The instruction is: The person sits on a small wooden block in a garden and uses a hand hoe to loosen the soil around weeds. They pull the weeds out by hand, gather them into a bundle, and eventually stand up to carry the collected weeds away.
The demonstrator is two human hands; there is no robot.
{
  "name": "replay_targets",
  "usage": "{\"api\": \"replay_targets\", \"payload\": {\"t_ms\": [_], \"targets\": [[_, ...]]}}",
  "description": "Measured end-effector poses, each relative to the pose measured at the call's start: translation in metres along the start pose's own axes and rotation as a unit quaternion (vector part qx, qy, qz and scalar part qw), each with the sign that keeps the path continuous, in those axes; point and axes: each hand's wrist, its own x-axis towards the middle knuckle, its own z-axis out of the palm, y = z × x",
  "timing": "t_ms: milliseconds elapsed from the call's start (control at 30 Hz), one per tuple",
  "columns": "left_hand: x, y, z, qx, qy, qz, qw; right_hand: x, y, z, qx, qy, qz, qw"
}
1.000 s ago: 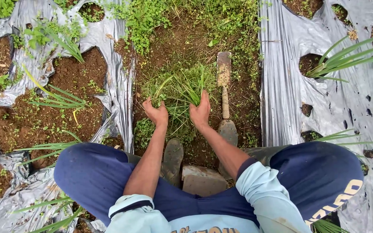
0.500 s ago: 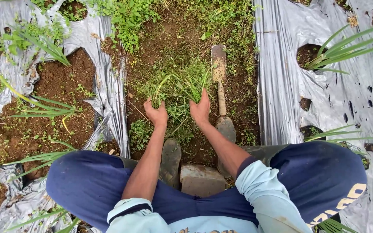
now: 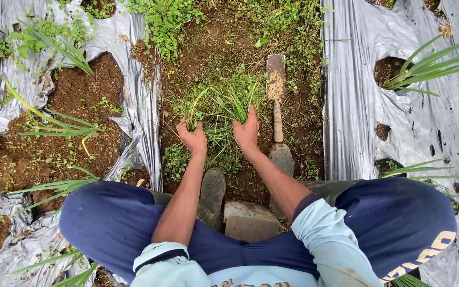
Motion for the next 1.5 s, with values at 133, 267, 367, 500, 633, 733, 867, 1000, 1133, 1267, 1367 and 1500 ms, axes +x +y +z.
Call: {"api": "replay_targets", "payload": {"t_ms": [133, 267, 367, 500, 633, 733, 867, 1000, 1133, 1267, 1367, 1500], "targets": [[0.006, -0.006, 0.001, -0.007, 0.020, -0.012, 1.000, -0.001, -0.009, 0.004, 0.001, -0.003, -0.016, 1.000], [0.011, -0.008, -0.003, 0.017, 0.008, -0.004, 1.000, 0.000, -0.006, -0.002, -0.025, -0.053, -0.031, 0.998], [0.006, 0.008, -0.018, 0.149, -0.092, -0.050, 0.983, 0.008, 0.013, -0.007, -0.115, -0.103, -0.006, 0.988], [-0.008, 0.020, -0.036, 0.310, -0.215, -0.141, 0.915, 0.031, 0.082, -0.022, -0.202, -0.051, 0.036, 0.977], [-0.013, 0.030, -0.038, 0.330, -0.214, -0.149, 0.907, 0.068, 0.167, -0.043, -0.229, 0.048, 0.052, 0.971], [-0.014, 0.044, -0.036, 0.325, -0.167, -0.152, 0.919, 0.069, 0.169, -0.051, -0.224, 0.066, 0.058, 0.971], [-0.005, 0.043, -0.030, 0.316, -0.112, -0.150, 0.930, 0.045, 0.072, -0.048, -0.200, -0.011, 0.076, 0.977], [0.017, 0.023, -0.015, 0.311, -0.120, -0.119, 0.935, 0.055, 0.044, -0.041, -0.180, -0.095, 0.069, 0.977], [0.028, 0.028, 0.008, 0.310, -0.174, -0.107, 0.928, 0.085, 0.049, -0.017, -0.171, -0.118, 0.101, 0.973], [0.035, 0.030, 0.025, 0.309, -0.249, -0.180, 0.900, 0.108, 0.048, 0.005, -0.179, -0.137, 0.115, 0.968], [0.038, 0.030, 0.030, 0.311, -0.273, -0.209, 0.886, 0.129, 0.068, 0.021, -0.160, -0.141, 0.167, 0.963], [0.037, 0.004, 0.039, 0.276, -0.298, -0.272, 0.872, 0.146, 0.111, 0.037, -0.149, -0.183, 0.236, 0.943]]}}
